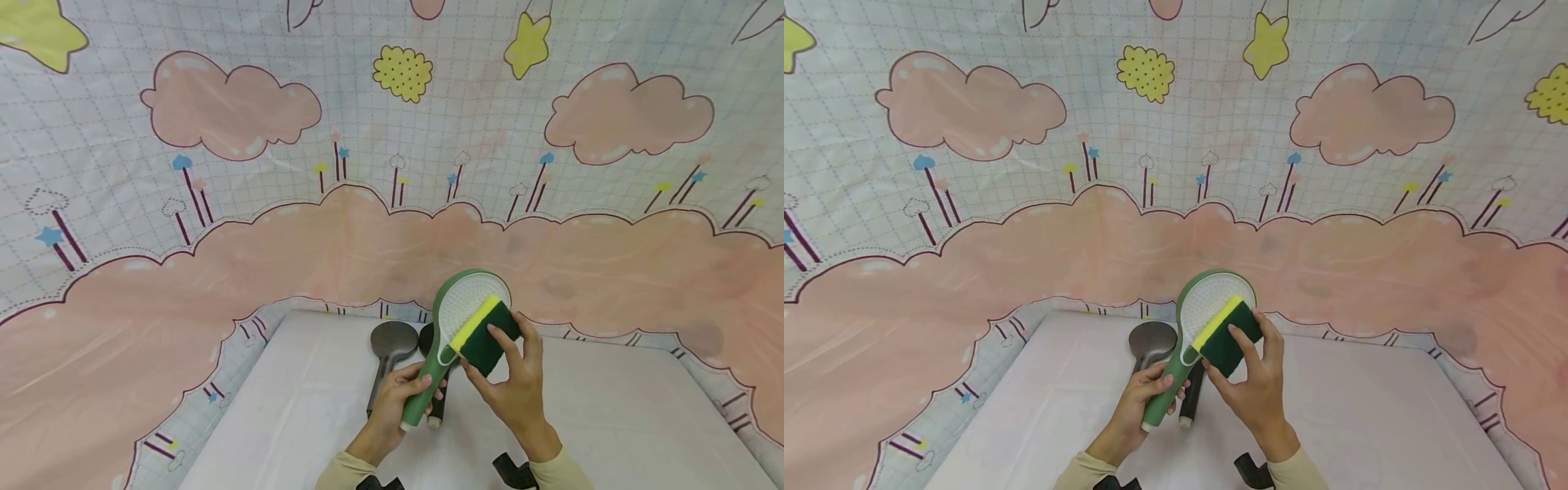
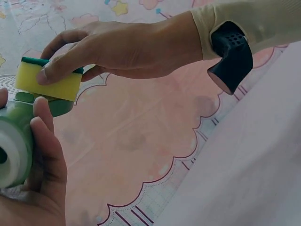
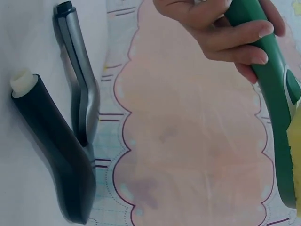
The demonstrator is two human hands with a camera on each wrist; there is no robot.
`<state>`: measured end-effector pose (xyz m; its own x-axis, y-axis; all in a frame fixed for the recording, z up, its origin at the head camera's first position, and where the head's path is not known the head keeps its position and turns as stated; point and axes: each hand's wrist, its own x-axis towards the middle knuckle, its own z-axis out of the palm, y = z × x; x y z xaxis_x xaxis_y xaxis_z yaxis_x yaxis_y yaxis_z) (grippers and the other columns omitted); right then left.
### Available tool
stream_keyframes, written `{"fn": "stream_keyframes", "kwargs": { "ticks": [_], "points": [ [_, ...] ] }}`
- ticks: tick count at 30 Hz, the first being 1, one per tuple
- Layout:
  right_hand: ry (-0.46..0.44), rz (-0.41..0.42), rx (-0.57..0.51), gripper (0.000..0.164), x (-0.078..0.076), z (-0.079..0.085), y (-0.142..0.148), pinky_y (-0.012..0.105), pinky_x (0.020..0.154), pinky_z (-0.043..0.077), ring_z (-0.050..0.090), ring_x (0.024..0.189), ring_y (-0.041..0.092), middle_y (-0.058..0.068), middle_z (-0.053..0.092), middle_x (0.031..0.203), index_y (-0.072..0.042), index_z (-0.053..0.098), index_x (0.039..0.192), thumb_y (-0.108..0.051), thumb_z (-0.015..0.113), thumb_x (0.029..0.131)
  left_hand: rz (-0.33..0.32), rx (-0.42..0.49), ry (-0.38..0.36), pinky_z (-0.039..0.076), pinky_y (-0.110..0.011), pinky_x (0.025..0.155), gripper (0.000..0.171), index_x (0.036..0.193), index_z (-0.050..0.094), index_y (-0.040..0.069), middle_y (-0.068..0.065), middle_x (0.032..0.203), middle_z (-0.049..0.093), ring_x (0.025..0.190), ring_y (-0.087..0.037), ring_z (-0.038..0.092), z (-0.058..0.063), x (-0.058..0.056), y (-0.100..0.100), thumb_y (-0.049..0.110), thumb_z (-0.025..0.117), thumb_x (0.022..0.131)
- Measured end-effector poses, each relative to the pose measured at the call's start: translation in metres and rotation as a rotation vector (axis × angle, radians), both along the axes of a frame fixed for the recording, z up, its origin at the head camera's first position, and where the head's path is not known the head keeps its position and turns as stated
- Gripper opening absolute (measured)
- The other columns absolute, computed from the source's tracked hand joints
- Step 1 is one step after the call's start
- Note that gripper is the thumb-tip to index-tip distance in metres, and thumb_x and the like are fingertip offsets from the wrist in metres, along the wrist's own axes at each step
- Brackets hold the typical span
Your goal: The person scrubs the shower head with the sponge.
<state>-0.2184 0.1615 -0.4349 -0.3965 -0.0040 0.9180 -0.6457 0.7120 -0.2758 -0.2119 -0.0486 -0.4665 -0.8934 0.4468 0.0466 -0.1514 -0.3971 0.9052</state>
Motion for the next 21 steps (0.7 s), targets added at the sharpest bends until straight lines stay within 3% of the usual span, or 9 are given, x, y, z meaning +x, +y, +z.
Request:
{"fn": "stream_keyframes", "kwargs": {
  "ticks": [13,21],
  "points": [
    [0.037,0.080,0.064,0.061,0.0020,-0.0070,-0.0073,0.020,0.116,0.026,0.042,0.126,0.039,0.030,0.045,0.141,-0.006,0.065,0.123,-0.055,0.065,0.087,-0.028,0.047,-0.038,0.052,-0.018,0.065,0.051,0.142,0.043,-0.006,0.001,0.101,0.068,0.083,-0.006,0.065,-0.0019,-0.0027,0.0021,0.021,0.052,0.100],
    [0.065,0.071,0.087,0.059,-0.0013,-0.0061,-0.0024,0.021,0.116,0.027,0.043,0.126,0.039,0.030,0.046,0.139,-0.006,0.065,0.122,-0.054,0.065,0.088,-0.033,0.019,-0.016,0.052,-0.017,0.065,0.050,0.140,0.045,-0.007,0.003,0.100,0.069,0.082,-0.005,0.066,-0.0013,-0.0055,0.0015,0.019,0.054,0.099]
  ]
}}
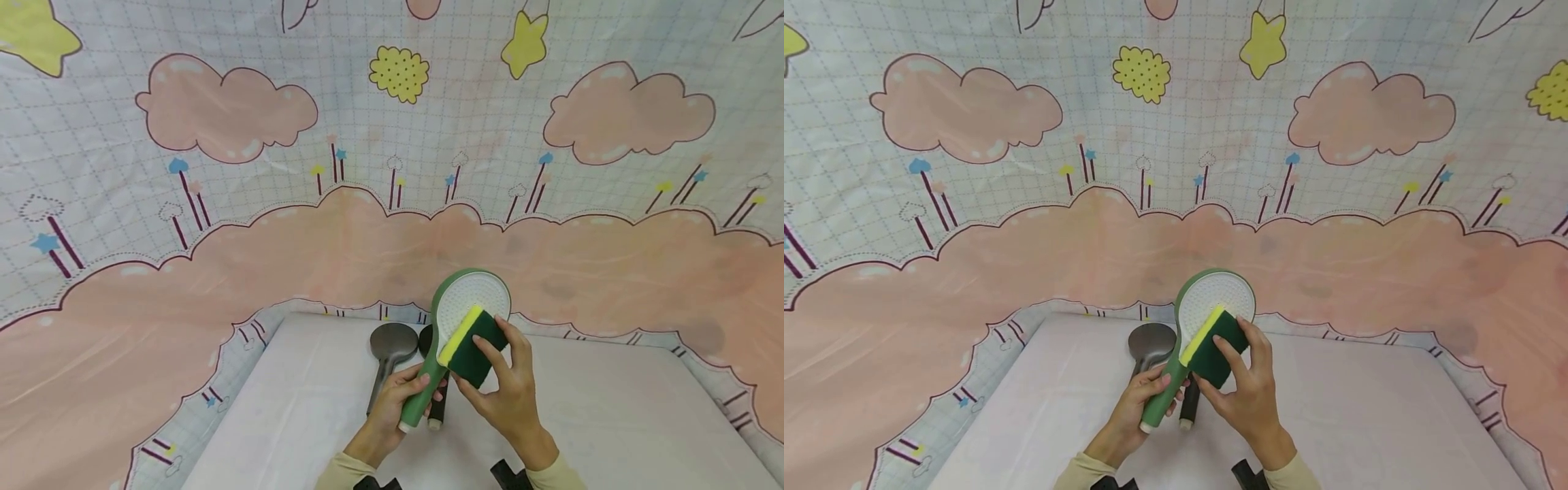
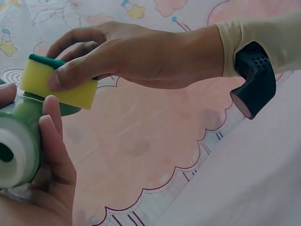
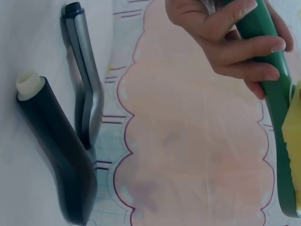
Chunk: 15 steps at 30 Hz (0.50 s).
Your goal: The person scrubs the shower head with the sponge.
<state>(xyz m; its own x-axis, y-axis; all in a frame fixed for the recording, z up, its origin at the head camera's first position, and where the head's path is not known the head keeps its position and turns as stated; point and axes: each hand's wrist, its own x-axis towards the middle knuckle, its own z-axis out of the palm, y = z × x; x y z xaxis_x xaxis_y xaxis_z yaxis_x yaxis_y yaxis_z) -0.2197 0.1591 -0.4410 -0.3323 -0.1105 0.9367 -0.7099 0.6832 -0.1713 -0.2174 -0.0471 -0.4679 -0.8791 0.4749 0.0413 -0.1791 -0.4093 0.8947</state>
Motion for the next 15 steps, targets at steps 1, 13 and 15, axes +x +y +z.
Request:
{"fn": "stream_keyframes", "kwargs": {
  "ticks": [1,13,15],
  "points": [
    [0.000,-0.005,0.002,0.060,0.0000,0.0001,0.0007,0.020,0.116,0.027,0.043,0.126,0.039,0.030,0.046,0.139,-0.006,0.065,0.122,-0.055,0.065,0.088,0.004,-0.005,-0.002,0.052,-0.017,0.065,0.050,0.140,0.045,-0.008,0.003,0.101,0.069,0.081,-0.005,0.066,0.0001,0.0001,-0.0001,0.019,0.054,0.099],
    [-0.045,-0.057,-0.012,0.062,-0.0029,0.0003,0.0055,0.015,0.115,0.027,0.042,0.128,0.040,0.028,0.044,0.143,-0.007,0.064,0.123,-0.058,0.062,0.088,0.103,-0.018,-0.046,0.052,-0.019,0.065,0.053,0.141,0.046,-0.006,-0.002,0.101,0.070,0.083,-0.008,0.068,0.0008,-0.0004,0.0001,0.016,0.061,0.095],
    [-0.033,-0.070,-0.022,0.061,-0.0039,0.0010,0.0060,0.016,0.115,0.027,0.042,0.128,0.040,0.029,0.044,0.142,-0.007,0.065,0.123,-0.057,0.063,0.088,0.105,-0.019,-0.039,0.052,-0.019,0.065,0.053,0.142,0.045,-0.007,-0.002,0.102,0.070,0.083,-0.008,0.068,0.0013,-0.0005,0.0001,0.014,0.061,0.095]
  ]
}}
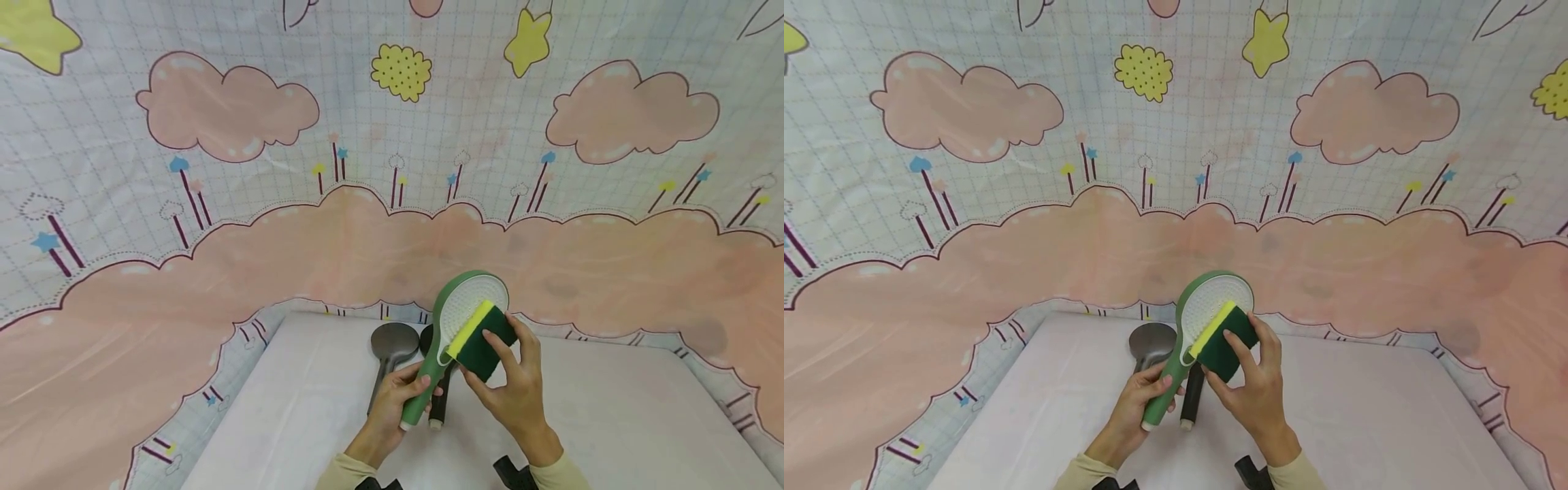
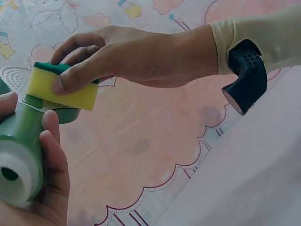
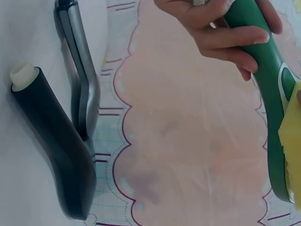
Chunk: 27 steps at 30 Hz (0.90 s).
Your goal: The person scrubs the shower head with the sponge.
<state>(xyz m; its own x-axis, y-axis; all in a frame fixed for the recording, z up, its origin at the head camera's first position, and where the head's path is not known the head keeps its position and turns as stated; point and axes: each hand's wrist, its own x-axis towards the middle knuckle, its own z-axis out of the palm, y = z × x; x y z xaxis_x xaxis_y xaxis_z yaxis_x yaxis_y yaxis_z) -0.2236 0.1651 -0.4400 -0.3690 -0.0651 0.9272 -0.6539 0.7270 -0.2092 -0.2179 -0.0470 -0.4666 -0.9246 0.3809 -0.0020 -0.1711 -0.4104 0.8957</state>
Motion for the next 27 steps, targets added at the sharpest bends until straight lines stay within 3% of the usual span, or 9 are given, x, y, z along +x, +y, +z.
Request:
{"fn": "stream_keyframes", "kwargs": {
  "ticks": [7,16,27],
  "points": [
    [0.033,-0.041,-0.041,0.061,0.000,0.001,0.002,0.018,0.115,0.027,0.041,0.128,0.043,0.033,0.044,0.139,-0.006,0.066,0.122,-0.056,0.065,0.087,0.004,0.010,0.009,0.052,-0.018,0.064,0.054,0.142,0.044,-0.007,-0.004,0.105,0.068,0.083,-0.007,0.068,0.000,0.002,0.001,0.015,0.060,0.095],
    [0.011,-0.016,-0.023,0.061,0.005,-0.005,-0.005,0.019,0.116,0.027,0.042,0.128,0.042,0.030,0.044,0.142,-0.007,0.066,0.122,-0.057,0.065,0.087,0.006,0.011,0.006,0.052,-0.019,0.065,0.053,0.143,0.045,-0.003,0.000,0.104,0.070,0.084,-0.008,0.068,0.000,0.003,0.000,0.016,0.060,0.097],
    [0.053,0.006,0.024,0.060,0.009,-0.010,-0.015,0.022,0.117,0.026,0.043,0.125,0.042,0.031,0.047,0.138,-0.008,0.066,0.121,-0.057,0.064,0.088,0.017,0.009,0.019,0.050,-0.019,0.063,0.054,0.145,0.043,-0.002,0.000,0.105,0.070,0.084,-0.009,0.067,0.003,0.004,-0.003,0.019,0.058,0.097]
  ]
}}
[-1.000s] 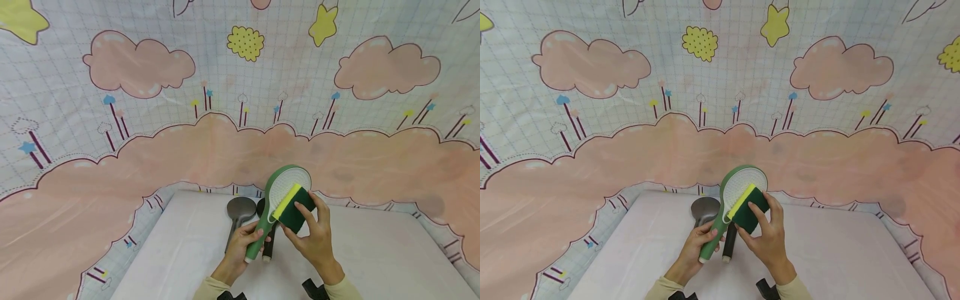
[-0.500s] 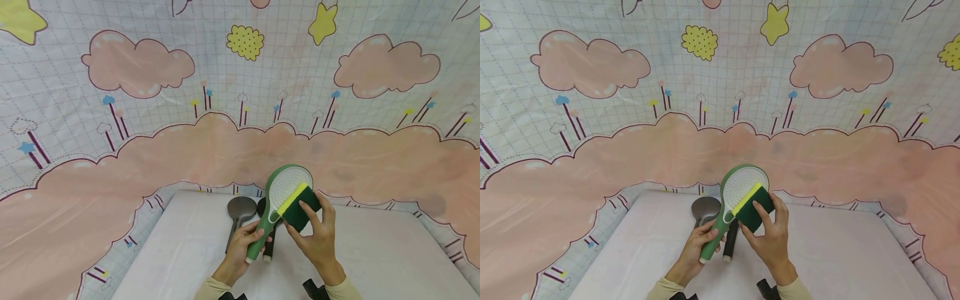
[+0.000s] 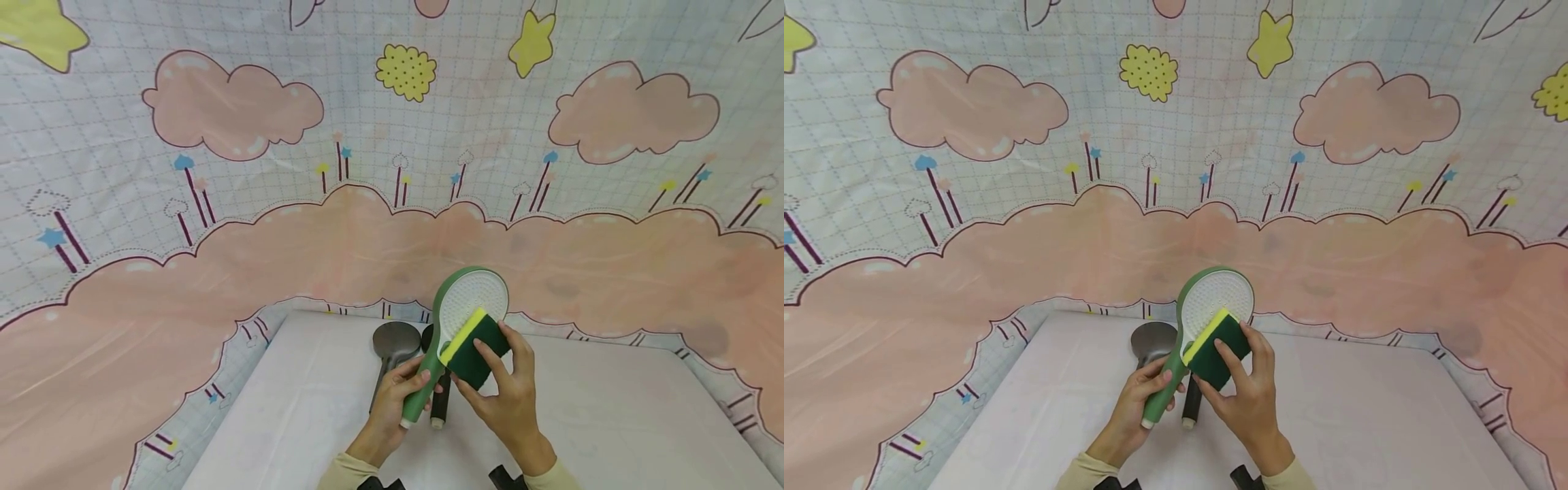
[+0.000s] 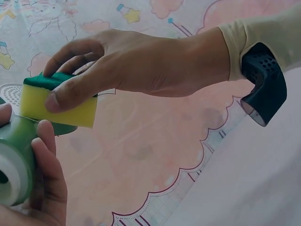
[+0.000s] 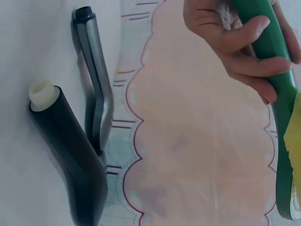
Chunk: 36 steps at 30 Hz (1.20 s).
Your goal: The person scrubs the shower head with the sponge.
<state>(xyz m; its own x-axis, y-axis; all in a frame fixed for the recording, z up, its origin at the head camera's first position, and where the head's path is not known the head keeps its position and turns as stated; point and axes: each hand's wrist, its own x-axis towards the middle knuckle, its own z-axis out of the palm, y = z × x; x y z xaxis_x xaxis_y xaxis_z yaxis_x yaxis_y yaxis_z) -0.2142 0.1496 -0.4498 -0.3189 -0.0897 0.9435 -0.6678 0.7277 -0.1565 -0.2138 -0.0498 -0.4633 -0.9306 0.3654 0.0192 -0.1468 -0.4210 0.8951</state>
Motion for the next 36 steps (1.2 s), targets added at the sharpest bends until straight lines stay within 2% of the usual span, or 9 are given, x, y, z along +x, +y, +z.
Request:
{"fn": "stream_keyframes", "kwargs": {
  "ticks": [10,19,28,36],
  "points": [
    [0.082,-0.033,0.003,0.057,-0.004,0.003,0.001,0.025,0.117,0.026,0.044,0.121,0.045,0.033,0.048,0.135,-0.007,0.067,0.118,-0.055,0.065,0.088,0.005,-0.004,-0.010,0.050,-0.018,0.062,0.053,0.142,0.046,-0.002,0.000,0.107,0.072,0.082,-0.009,0.067,0.003,0.003,0.002,0.022,0.060,0.097],
    [0.018,-0.086,-0.055,0.061,-0.007,0.007,0.014,0.021,0.116,0.026,0.042,0.125,0.044,0.030,0.044,0.141,-0.007,0.066,0.121,-0.058,0.065,0.087,-0.016,-0.025,0.030,0.051,-0.018,0.062,0.052,0.141,0.046,-0.003,-0.003,0.109,0.072,0.085,-0.009,0.069,0.005,0.003,0.002,0.019,0.060,0.097],
    [-0.002,-0.081,-0.097,0.064,-0.011,0.010,0.029,0.019,0.114,0.027,0.042,0.125,0.045,0.029,0.043,0.142,-0.005,0.066,0.121,-0.058,0.067,0.085,-0.061,-0.026,0.085,0.053,-0.018,0.063,0.050,0.143,0.044,-0.005,0.003,0.105,0.073,0.084,-0.007,0.069,0.005,0.001,-0.004,0.018,0.055,0.100],
    [-0.063,-0.057,-0.134,0.067,-0.008,0.012,0.034,0.016,0.112,0.028,0.042,0.127,0.041,0.028,0.042,0.144,-0.004,0.064,0.123,-0.059,0.066,0.085,-0.114,0.000,0.054,0.053,-0.018,0.065,0.055,0.145,0.039,-0.006,0.003,0.108,0.071,0.087,-0.006,0.068,0.004,0.002,-0.003,0.025,0.052,0.102]
  ]
}}
